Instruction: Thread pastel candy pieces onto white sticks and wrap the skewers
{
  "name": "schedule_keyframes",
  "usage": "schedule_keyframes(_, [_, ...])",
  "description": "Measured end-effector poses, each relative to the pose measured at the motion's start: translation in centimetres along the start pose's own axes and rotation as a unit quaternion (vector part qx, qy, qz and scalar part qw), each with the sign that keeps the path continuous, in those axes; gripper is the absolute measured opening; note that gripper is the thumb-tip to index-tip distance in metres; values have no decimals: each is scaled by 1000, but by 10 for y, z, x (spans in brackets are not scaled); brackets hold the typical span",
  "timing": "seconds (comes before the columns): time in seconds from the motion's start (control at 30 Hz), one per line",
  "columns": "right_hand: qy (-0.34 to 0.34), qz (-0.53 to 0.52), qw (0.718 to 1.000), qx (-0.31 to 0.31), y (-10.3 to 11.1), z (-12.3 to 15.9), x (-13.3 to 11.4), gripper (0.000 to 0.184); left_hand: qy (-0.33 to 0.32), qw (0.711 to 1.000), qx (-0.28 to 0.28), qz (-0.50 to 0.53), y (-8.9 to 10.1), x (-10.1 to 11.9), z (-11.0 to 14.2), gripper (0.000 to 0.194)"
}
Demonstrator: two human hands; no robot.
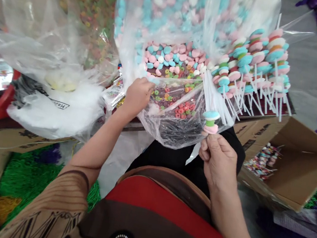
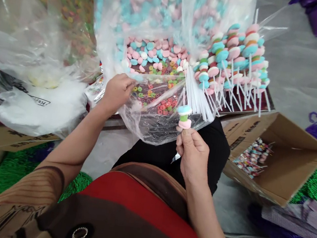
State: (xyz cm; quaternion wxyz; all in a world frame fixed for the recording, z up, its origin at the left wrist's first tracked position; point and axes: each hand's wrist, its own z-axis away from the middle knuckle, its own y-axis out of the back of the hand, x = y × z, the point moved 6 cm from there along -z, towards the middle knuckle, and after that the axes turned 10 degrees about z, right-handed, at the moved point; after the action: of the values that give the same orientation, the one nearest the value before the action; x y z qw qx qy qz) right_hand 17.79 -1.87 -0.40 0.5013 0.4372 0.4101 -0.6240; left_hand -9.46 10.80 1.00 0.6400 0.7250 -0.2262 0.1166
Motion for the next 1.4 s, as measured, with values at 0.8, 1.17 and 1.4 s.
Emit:
schedule_keyframes(0.8, [-1, 17, 1000, 5, -5, 2, 8, 39, -57, 990, -123, -28, -28, -8, -25, 27])
schedule_keyframes(1.17, [40, 128, 991, -18, -4, 9, 6, 39, 54, 932, -17, 359, -14, -3, -4, 11])
schedule_keyframes(1.4, [92, 245, 965, -36, -20, 14, -8, 31, 112, 736, -68, 664, -48, 36, 13, 43])
